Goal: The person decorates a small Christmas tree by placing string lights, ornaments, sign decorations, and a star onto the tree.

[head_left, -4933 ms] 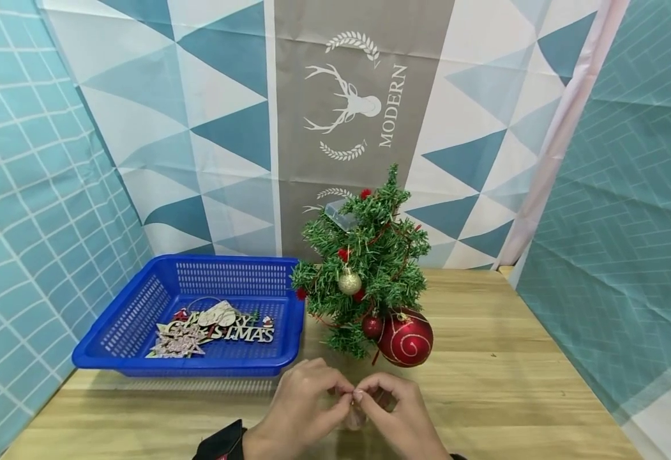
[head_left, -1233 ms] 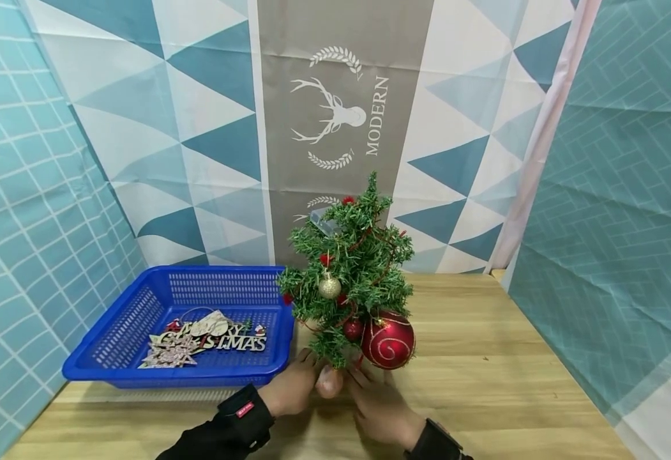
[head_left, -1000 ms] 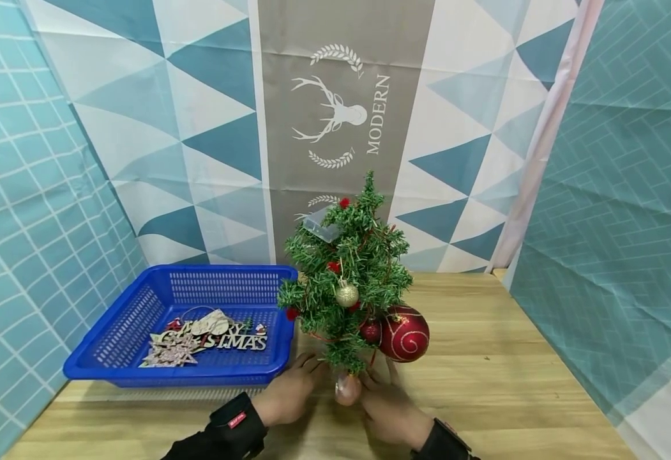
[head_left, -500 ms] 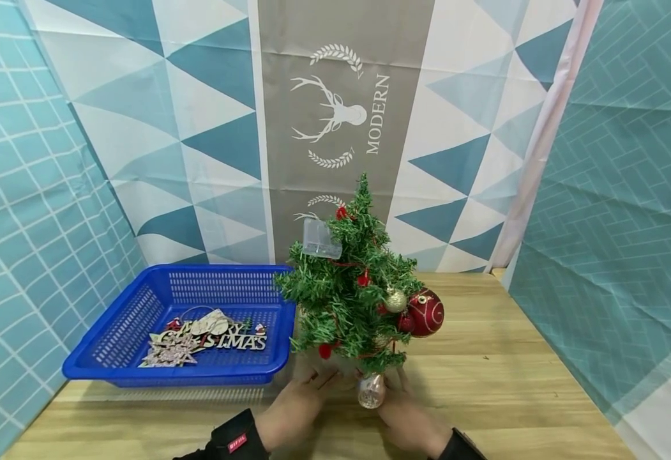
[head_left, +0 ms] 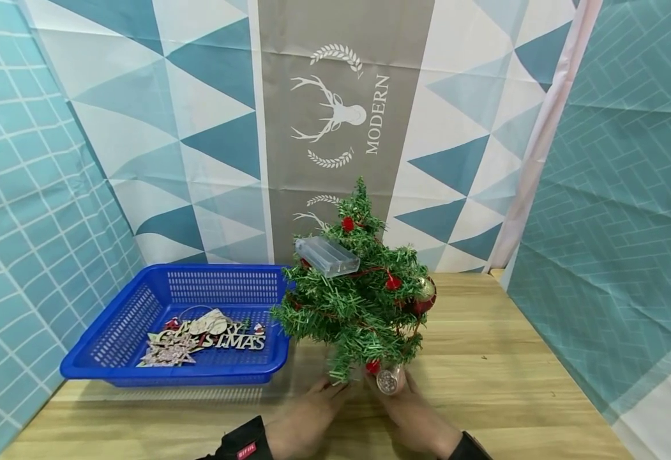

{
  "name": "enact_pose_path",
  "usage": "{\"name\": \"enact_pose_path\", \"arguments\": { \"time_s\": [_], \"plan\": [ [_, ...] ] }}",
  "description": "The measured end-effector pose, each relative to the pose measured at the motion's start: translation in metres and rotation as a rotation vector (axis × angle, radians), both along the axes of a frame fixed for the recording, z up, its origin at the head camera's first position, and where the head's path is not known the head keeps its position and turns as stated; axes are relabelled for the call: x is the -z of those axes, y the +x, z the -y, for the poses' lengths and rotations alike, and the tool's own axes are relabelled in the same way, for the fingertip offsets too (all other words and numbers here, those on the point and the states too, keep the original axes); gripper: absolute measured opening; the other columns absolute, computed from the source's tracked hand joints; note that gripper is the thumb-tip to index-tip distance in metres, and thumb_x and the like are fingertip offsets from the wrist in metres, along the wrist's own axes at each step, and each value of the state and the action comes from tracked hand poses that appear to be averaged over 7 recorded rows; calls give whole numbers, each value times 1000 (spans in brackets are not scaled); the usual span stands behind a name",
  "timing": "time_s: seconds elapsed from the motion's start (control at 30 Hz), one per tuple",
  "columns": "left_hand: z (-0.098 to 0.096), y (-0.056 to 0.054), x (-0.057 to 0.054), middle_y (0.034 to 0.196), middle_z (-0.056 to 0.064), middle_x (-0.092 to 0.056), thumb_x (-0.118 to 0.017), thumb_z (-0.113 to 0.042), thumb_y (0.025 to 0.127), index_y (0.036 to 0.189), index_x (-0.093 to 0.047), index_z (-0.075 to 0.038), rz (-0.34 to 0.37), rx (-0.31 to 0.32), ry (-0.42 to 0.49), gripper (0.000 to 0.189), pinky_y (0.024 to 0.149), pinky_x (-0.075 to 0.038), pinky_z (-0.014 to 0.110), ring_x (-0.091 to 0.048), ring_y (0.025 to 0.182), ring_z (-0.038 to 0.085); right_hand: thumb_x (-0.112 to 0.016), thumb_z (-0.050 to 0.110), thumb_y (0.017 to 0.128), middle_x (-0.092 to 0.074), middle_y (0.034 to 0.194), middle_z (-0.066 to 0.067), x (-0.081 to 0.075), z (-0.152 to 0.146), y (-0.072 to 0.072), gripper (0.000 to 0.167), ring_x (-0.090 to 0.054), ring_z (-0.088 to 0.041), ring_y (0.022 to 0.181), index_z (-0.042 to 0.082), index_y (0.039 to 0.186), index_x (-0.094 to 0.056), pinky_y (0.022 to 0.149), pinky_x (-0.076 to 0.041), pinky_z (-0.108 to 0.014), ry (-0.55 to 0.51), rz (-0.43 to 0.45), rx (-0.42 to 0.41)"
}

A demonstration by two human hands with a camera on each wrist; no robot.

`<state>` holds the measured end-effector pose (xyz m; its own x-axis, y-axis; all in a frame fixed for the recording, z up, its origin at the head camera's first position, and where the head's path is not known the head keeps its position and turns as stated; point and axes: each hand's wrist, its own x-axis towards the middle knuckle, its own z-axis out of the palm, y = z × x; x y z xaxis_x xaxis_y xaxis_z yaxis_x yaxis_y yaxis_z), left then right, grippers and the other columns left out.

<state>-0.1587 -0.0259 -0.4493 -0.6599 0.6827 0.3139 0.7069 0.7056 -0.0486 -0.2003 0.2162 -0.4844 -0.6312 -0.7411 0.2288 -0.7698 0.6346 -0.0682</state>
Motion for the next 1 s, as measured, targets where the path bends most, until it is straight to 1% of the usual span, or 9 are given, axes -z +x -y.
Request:
{"name": "enact_pose_path", "arguments": {
  "time_s": [0.23, 0.27, 0.4, 0.47, 0.5, 0.63, 0.73, 0.87, 1.0],
  "plan": [
    [-1, -2, 5, 131, 6, -54, -76, -5, 62, 147, -36, -13, 22, 17, 57, 95, 90, -48, 45, -47, 121, 30, -63, -12, 60, -33, 147, -24, 0, 0, -2, 104, -42, -35, 127, 8, 152, -20, 100, -38, -52, -93, 23, -38],
    [2, -5, 8, 129, 5, -55, -76, -6, 64, 146, -38, -12, -10, 12, 38, 90, 88, -49, 44, -50, 118, 29, -61, -13, 59, -36, 145, -24, -1, 0, -1, 104, -51, -31, 119, 8, 153, -19, 95, -44, -46, -115, 62, -51],
    [13, -10, 15, 129, 9, -55, -73, -6, 68, 134, -52, -10, -158, -40, -19, 69, 72, -52, 33, -54, 105, 25, -58, -11, 66, -32, 147, -25, -7, 3, 10, 94, -49, -34, 121, 2, 151, -20, 92, -47, -43, -95, 142, -74],
    [17, -11, 15, 127, 11, -56, -75, -9, 70, 126, -58, -7, -260, -53, -42, 58, 63, -47, 25, -53, 97, 23, -60, -8, 69, -35, 145, -27, -10, 6, 15, 88, -49, -36, 121, -1, 149, -24, 91, -48, -42, -53, 149, -100],
    [18, -11, 13, 128, 12, -56, -76, -8, 70, 126, -59, -7, -268, -54, -34, 58, 61, -45, 23, -52, 96, 23, -61, -6, 74, -33, 146, -27, -11, 9, 17, 81, -40, -40, 128, -4, 147, -27, 96, -44, -46, -28, 118, -114],
    [21, -11, 13, 130, 11, -55, -76, -7, 73, 127, -59, -7, -271, -43, -27, 57, 56, -38, 21, -50, 93, 22, -64, -2, 79, -41, 140, -27, -15, 17, 20, 73, -45, -39, 125, -6, 144, -32, 96, -45, -42, 4, 44, -161],
    [22, -12, 14, 130, 11, -55, -76, -7, 72, 128, -58, -6, -286, -36, -25, 59, 55, -37, 20, -49, 93, 21, -65, 0, 79, -44, 139, -26, -18, 20, 22, 69, -47, -38, 124, -7, 142, -37, 95, -45, -42, 25, -35, -157],
    [23, -12, 16, 127, 12, -57, -77, -6, 69, 127, -58, -3, -334, -5, 11, 60, 55, -34, 19, -49, 90, 21, -66, 5, 81, -47, 137, -24, -20, 20, 24, 64, -49, -37, 122, -8, 138, -41, 96, -45, -43, 35, -84, -144],
    [24, -10, 16, 126, 13, -57, -75, -4, 74, 127, -57, -1, -289, 31, 58, 56, 59, -34, 19, -50, 94, 22, -70, 11, 77, -50, 134, -23, -20, 17, 24, 69, -51, -35, 120, -7, 138, -42, 95, -45, -44, 49, -121, -111]
  ]
}}
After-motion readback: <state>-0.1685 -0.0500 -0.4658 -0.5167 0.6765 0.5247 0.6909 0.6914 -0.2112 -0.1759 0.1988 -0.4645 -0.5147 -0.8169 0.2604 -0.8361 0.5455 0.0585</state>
